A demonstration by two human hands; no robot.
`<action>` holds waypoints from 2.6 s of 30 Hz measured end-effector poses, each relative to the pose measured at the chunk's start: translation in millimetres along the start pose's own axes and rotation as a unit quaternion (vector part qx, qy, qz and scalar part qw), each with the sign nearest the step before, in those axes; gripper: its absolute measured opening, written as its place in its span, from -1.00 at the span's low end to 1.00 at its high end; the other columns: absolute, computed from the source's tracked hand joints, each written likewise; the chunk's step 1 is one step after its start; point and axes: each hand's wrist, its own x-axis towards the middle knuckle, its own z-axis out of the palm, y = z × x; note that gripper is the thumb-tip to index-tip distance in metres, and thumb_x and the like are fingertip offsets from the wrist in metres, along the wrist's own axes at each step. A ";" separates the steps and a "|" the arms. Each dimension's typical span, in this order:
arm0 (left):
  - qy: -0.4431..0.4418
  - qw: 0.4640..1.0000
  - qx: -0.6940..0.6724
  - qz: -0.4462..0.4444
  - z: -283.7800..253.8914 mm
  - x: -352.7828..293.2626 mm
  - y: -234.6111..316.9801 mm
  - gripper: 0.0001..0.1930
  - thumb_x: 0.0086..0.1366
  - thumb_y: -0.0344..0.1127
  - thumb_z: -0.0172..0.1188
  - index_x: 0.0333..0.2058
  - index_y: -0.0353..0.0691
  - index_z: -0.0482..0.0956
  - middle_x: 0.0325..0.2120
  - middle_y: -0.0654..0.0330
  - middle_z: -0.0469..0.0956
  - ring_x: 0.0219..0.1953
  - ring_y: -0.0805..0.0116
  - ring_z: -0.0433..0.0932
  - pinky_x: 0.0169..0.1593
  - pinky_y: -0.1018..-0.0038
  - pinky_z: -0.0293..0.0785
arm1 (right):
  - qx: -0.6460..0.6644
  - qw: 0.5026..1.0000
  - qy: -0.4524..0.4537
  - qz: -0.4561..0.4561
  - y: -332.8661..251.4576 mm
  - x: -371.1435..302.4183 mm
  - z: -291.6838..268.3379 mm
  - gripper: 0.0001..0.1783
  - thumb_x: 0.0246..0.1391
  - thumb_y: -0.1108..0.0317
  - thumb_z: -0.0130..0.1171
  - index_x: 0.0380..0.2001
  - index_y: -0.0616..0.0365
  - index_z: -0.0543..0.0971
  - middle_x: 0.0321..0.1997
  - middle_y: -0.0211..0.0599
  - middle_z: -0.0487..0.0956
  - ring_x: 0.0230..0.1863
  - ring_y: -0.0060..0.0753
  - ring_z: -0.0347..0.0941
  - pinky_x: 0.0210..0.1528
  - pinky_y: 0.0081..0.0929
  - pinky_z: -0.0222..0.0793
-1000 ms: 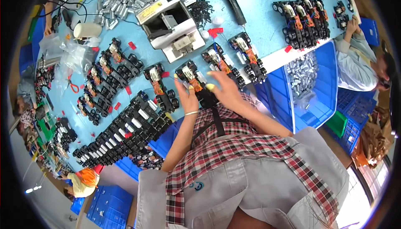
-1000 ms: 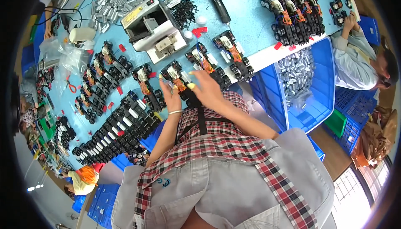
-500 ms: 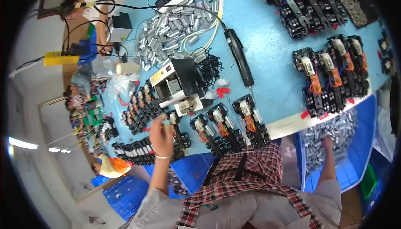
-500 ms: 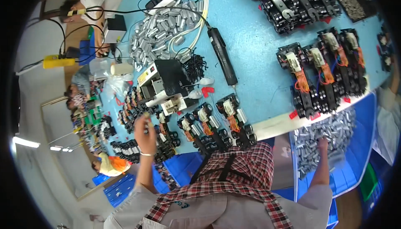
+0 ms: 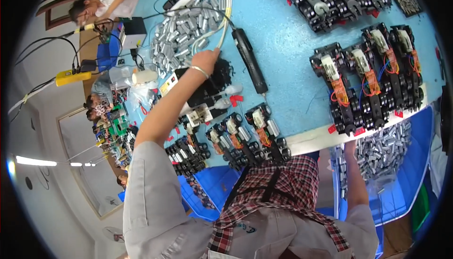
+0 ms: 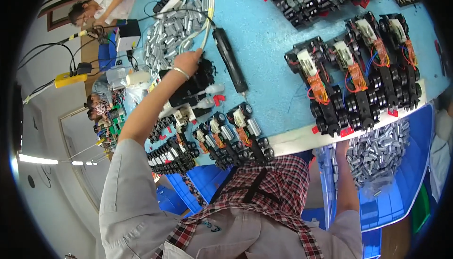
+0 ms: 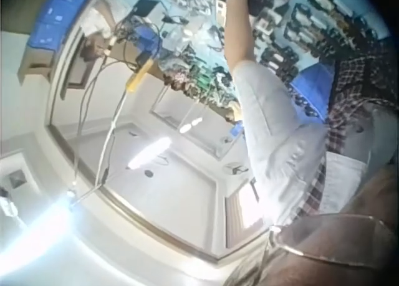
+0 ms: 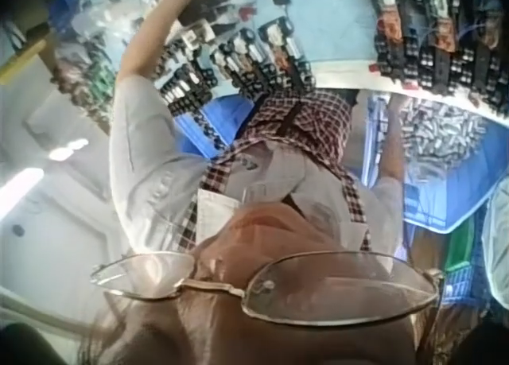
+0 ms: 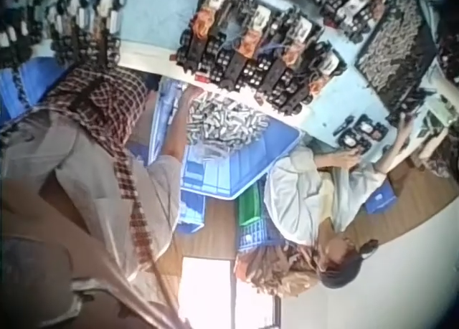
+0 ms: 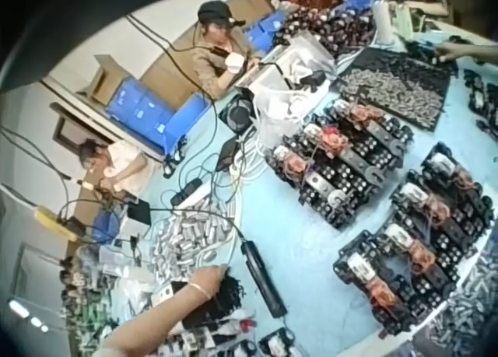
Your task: Assembling small components of toy vehicles using an electric screwdriver at a factory workbench.
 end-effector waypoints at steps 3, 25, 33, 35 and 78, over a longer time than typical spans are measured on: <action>0.047 0.997 -0.048 -0.026 -12.6 -6.5 -12.7 -0.65 -0.07 -0.47 0.02 -0.22 -0.07 0.35 -0.49 0.01 0.48 -0.38 -0.01 0.47 -0.34 0.20 0.41 | -0.106 0.992 0.058 0.036 -20.9 -22.1 -33.7 -0.63 -0.09 0.25 0.01 -0.24 0.31 0.40 -0.28 0.05 0.42 -0.29 -0.02 0.35 -0.22 -0.26 0.25; 0.193 0.117 -0.892 -0.391 240.9 -312.4 2.0 -0.73 0.18 -0.34 -0.01 -0.15 -0.27 0.40 -0.33 0.24 0.48 -0.42 0.48 0.46 -0.45 0.67 0.31 | 0.202 0.911 -0.316 -0.172 -465.5 -331.6 280.8 -0.49 0.06 0.46 -0.18 0.12 0.06 0.11 -0.38 -0.36 0.38 -0.41 -0.60 0.30 -0.36 -0.65 0.22; 0.111 0.379 -0.880 -0.263 234.2 -314.4 1.4 -0.54 0.15 -0.42 -0.03 0.07 -0.09 0.26 -0.45 0.31 0.42 -0.43 0.58 0.42 -0.39 0.63 0.31 | 0.139 0.940 -0.247 -0.189 -461.9 -314.7 293.7 -0.54 -0.07 0.43 0.05 -0.03 0.13 0.26 -0.41 -0.43 0.38 -0.44 -0.64 0.29 -0.40 -0.68 0.23; 0.083 0.408 -0.879 -0.231 230.6 -318.5 -5.4 -0.53 0.14 -0.44 -0.03 0.08 -0.11 0.23 -0.46 0.27 0.43 -0.44 0.55 0.42 -0.38 0.60 0.32 | 0.178 0.933 -0.253 -0.183 -464.1 -312.1 288.3 -0.56 -0.06 0.45 0.03 -0.04 0.14 0.26 -0.41 -0.42 0.38 -0.44 -0.63 0.29 -0.42 -0.68 0.23; 0.038 0.161 -0.970 -0.178 250.4 -301.7 4.4 -0.66 0.22 -0.30 0.01 -0.05 -0.30 0.32 -0.25 0.29 0.46 -0.24 0.53 0.43 -0.17 0.58 0.36 | 0.198 0.931 -0.039 -0.303 -454.2 -333.9 291.4 -0.78 0.02 0.57 -0.02 -0.21 0.31 0.42 -0.19 -0.35 0.45 -0.20 -0.59 0.37 -0.12 -0.65 0.27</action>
